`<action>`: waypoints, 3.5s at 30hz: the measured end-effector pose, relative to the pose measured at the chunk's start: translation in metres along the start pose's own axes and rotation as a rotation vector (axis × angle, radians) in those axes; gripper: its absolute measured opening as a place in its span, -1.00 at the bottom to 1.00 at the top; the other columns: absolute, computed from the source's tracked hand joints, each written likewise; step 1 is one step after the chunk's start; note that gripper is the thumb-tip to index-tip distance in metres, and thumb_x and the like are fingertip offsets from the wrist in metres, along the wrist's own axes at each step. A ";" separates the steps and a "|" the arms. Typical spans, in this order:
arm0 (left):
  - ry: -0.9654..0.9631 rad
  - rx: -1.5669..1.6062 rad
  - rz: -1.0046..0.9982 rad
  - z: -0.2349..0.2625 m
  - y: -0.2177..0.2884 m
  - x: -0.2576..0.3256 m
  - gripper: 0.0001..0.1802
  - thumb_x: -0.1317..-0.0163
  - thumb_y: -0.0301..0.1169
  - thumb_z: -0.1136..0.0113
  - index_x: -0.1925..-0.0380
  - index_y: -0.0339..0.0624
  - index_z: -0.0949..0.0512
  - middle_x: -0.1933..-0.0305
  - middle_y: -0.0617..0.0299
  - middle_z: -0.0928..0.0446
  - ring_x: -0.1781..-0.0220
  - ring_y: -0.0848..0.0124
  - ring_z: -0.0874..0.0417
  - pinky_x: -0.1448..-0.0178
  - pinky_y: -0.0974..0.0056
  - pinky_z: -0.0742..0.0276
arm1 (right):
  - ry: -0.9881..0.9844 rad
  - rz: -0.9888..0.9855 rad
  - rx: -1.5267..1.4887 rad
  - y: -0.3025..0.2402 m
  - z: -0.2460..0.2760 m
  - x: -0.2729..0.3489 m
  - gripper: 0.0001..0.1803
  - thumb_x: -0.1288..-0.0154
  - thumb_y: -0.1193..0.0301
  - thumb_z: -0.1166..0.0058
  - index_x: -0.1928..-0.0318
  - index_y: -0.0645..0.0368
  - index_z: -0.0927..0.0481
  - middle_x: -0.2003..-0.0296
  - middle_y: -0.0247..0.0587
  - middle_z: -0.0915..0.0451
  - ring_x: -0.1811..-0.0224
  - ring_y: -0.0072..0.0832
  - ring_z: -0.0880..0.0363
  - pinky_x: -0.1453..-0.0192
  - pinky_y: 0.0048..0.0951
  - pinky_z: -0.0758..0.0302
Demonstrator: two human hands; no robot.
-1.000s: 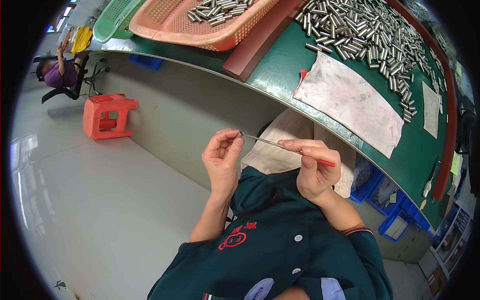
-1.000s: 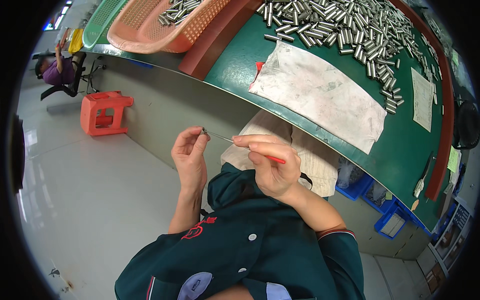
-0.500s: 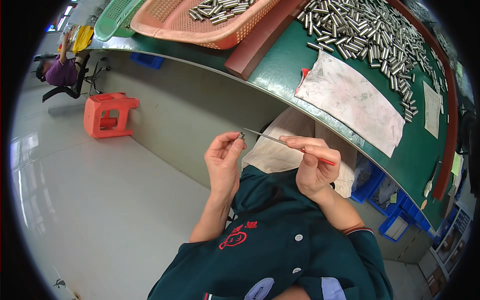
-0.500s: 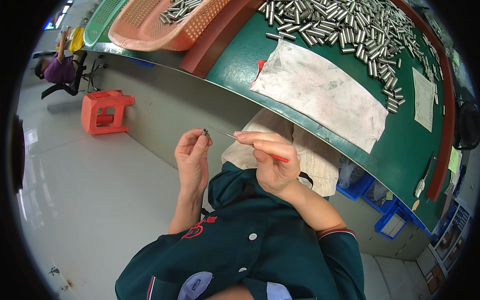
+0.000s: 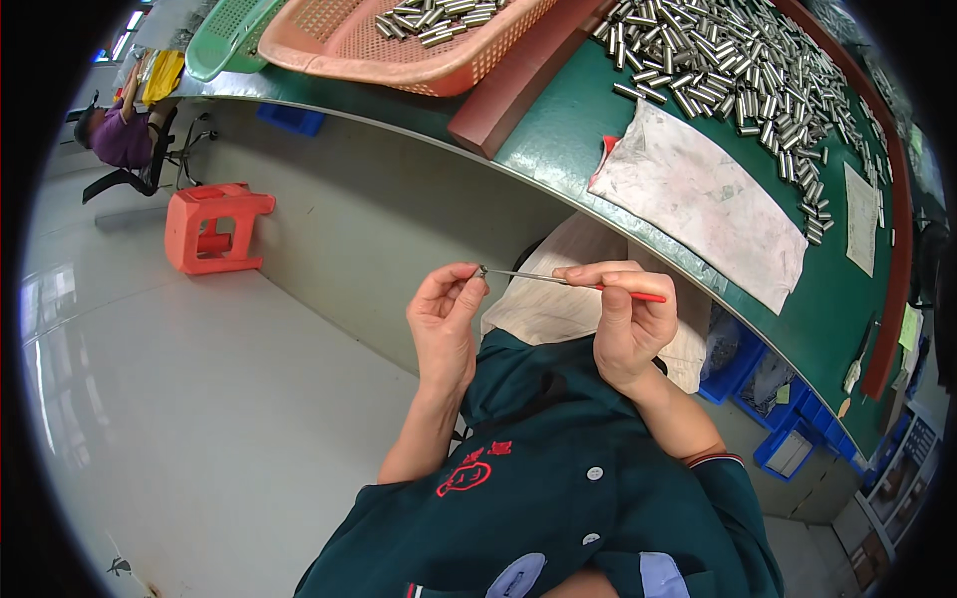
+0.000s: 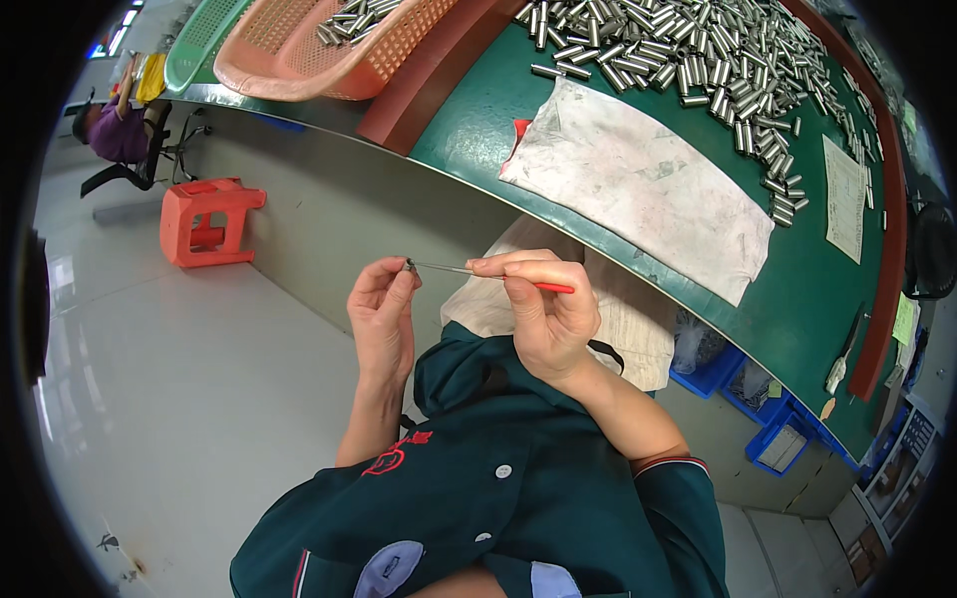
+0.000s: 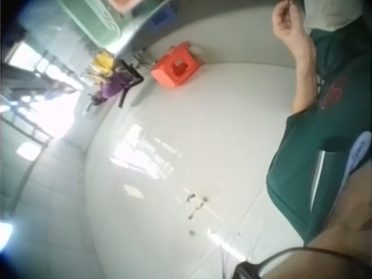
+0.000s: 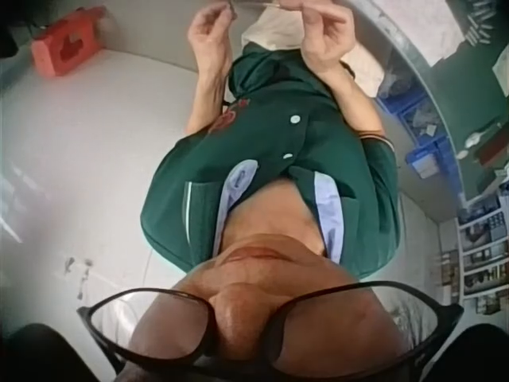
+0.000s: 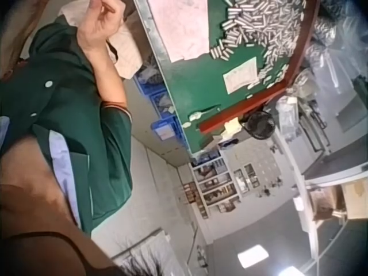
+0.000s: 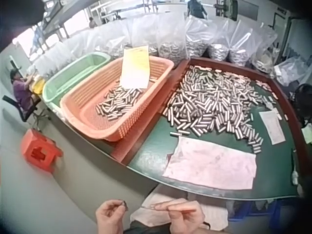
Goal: Manually inspect and clean the interior of small metal cylindrical parts using a thin probe tool.
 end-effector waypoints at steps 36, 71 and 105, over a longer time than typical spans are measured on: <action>-0.109 0.189 0.254 0.007 -0.005 -0.002 -0.87 -0.14 -0.48 -0.08 0.31 -0.24 -0.44 0.37 0.25 -0.43 0.33 0.50 -0.38 0.12 0.39 -0.34 | -0.146 0.315 0.199 0.000 0.003 0.003 -0.87 -0.23 0.48 0.11 0.23 0.25 -0.30 0.37 0.06 -0.54 0.33 -0.11 -0.59 0.34 -0.35 -0.57; -0.242 0.601 0.473 0.011 -0.016 -0.005 -0.80 -0.18 -0.33 -0.04 0.34 -0.26 -0.40 0.47 0.27 -0.35 0.43 0.51 -0.29 0.24 0.42 -0.28 | -0.219 0.235 0.205 -0.009 -0.004 -0.002 -0.83 -0.29 0.41 0.19 0.26 0.29 -0.25 0.44 0.12 -0.52 0.41 -0.11 -0.57 0.37 -0.24 -0.57; -0.117 0.488 0.436 0.013 -0.012 -0.004 -0.84 -0.17 -0.40 -0.06 0.36 -0.28 -0.43 0.49 0.28 -0.39 0.46 0.55 -0.33 0.28 0.44 -0.30 | -0.366 0.295 0.420 -0.022 -0.011 -0.006 -0.79 -0.12 0.49 -0.04 0.23 0.29 -0.39 0.41 0.05 -0.57 0.35 -0.18 -0.61 0.37 -0.40 -0.55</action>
Point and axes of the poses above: each hand's wrist, its own x-axis away from the middle knuckle, its own z-axis out of the back of the hand, y = z × x, the point moved 2 cm from there along -x, towards the middle knuckle
